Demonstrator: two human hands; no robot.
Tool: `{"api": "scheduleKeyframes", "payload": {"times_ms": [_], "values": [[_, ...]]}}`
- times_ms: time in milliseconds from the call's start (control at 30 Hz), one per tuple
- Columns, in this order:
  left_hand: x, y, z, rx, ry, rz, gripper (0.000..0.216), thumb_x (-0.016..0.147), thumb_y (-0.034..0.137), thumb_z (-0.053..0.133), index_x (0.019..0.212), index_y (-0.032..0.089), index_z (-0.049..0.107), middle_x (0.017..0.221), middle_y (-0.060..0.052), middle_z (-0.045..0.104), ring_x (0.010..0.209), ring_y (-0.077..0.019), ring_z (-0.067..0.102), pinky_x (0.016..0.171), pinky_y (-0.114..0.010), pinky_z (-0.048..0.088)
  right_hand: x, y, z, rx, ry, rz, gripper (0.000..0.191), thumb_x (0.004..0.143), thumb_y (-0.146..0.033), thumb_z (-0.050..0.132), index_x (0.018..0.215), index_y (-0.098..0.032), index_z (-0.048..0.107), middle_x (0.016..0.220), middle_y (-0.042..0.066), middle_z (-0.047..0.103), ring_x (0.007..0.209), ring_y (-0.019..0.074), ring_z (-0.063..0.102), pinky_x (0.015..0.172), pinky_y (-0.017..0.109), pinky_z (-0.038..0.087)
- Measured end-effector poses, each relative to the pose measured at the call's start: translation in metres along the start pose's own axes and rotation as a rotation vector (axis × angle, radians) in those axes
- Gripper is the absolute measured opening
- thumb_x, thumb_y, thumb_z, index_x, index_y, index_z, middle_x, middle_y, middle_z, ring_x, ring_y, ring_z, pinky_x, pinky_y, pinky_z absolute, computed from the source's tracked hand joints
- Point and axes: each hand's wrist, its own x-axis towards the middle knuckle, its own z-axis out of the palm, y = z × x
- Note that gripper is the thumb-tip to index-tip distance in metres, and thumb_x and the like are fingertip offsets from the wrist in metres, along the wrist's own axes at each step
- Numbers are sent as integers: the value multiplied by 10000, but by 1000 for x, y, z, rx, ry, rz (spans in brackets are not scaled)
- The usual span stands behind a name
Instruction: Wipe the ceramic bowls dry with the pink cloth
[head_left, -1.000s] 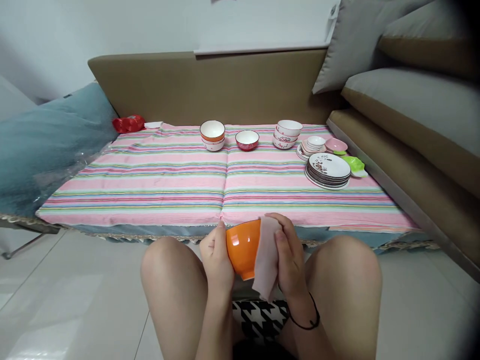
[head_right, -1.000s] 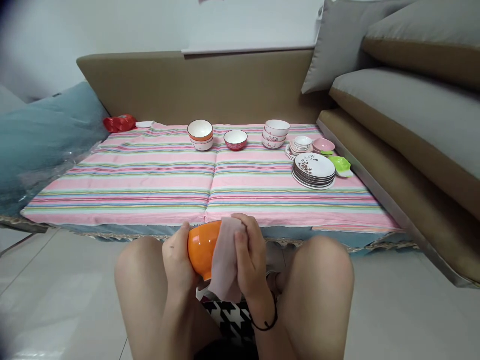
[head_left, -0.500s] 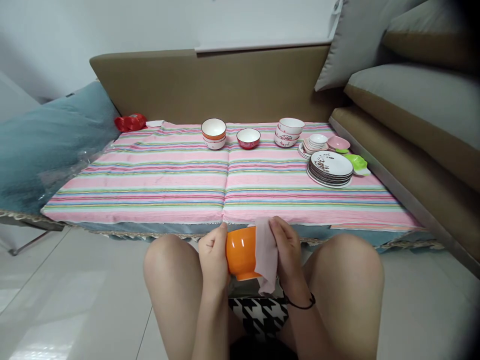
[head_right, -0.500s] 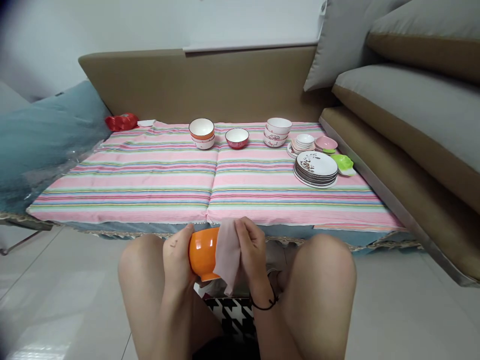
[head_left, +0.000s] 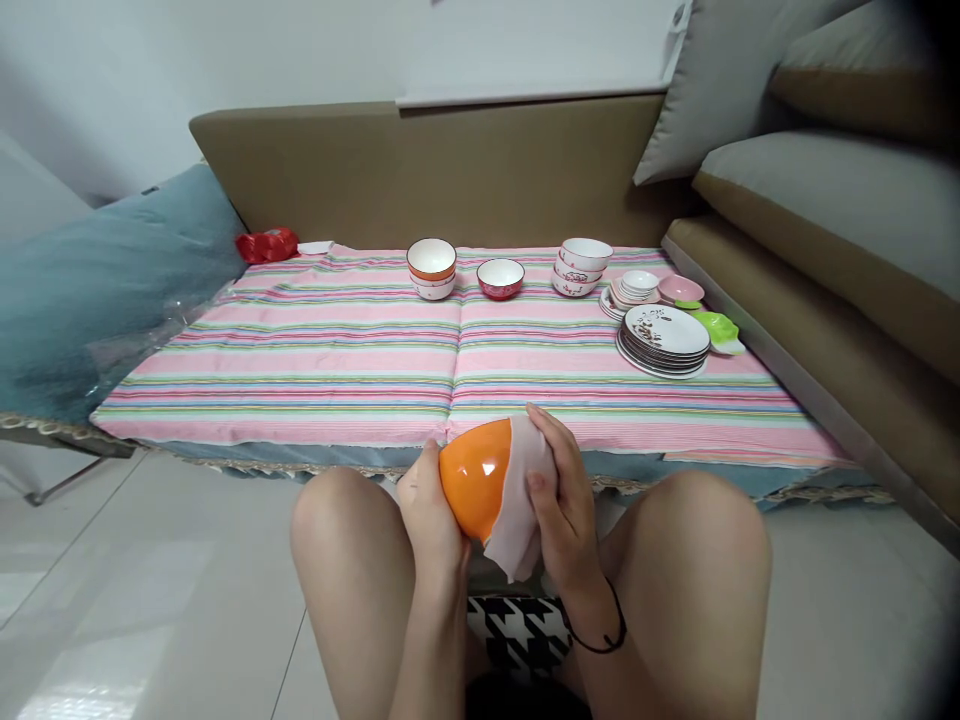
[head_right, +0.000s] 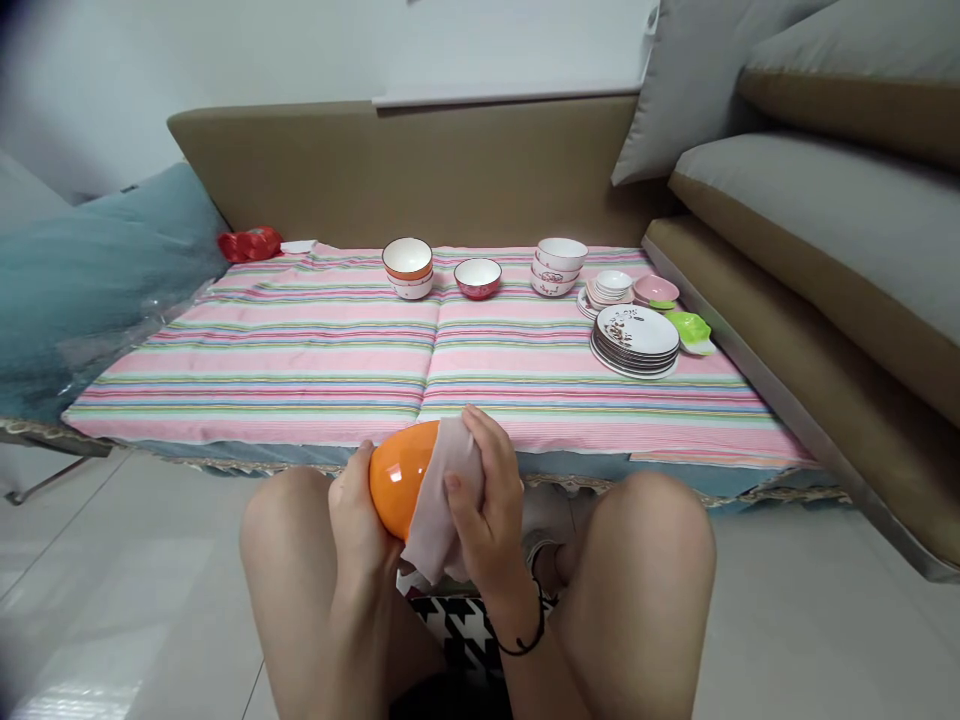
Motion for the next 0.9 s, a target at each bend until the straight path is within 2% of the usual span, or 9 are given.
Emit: {"api": "scheduleKeyframes", "payload": {"times_ms": [200,333,467,567,667,800,900], "values": [[-2,-4,-1,233,-177,238,495,787,433,607,521,204,259,529,52,233,500,-78,224,439,-227,222,5,-23,3,-381,-103,-159,410,888,-271,533,1297,-236,524,1304,76,575,1213,285,501,1032,519,407],[1,-12,-3,214,-238,236,475,796,396,598,537,205,248,546,52,216,523,-82,201,453,-227,227,4,-31,11,-533,-104,-180,393,890,-233,525,1283,-227,531,1275,66,608,1204,315,500,1031,552,377],[4,-17,-2,128,-172,165,480,768,430,623,543,206,264,549,55,238,514,-77,229,457,-220,258,3,-25,12,-472,-58,-193,461,884,-255,560,1325,-206,437,1347,105,546,1249,297,481,1056,544,372],[3,-15,0,56,-81,95,450,727,460,657,544,196,342,534,57,301,494,-74,287,457,-218,297,1,-18,11,-397,52,-168,424,847,-305,612,1228,-186,467,1345,156,483,1251,307,461,1012,541,418],[1,-11,2,-21,-14,36,387,714,448,656,570,183,415,539,51,383,481,-75,333,443,-219,314,-2,-16,12,-374,129,-176,383,841,-328,619,1182,-193,505,1244,143,511,1263,325,420,1032,580,379],[-2,-8,3,-68,51,36,356,727,437,632,589,182,426,537,55,403,470,-75,351,441,-219,334,-5,-16,12,-347,106,-205,396,874,-318,586,1249,-219,509,1289,117,536,1253,307,444,1046,571,367],[-4,-9,3,-18,81,107,399,759,448,606,565,193,368,513,68,335,452,-65,306,420,-209,284,-6,-13,11,-262,68,-96,427,911,-336,539,1321,-228,483,1395,101,491,1300,284,437,1076,543,368]]}}
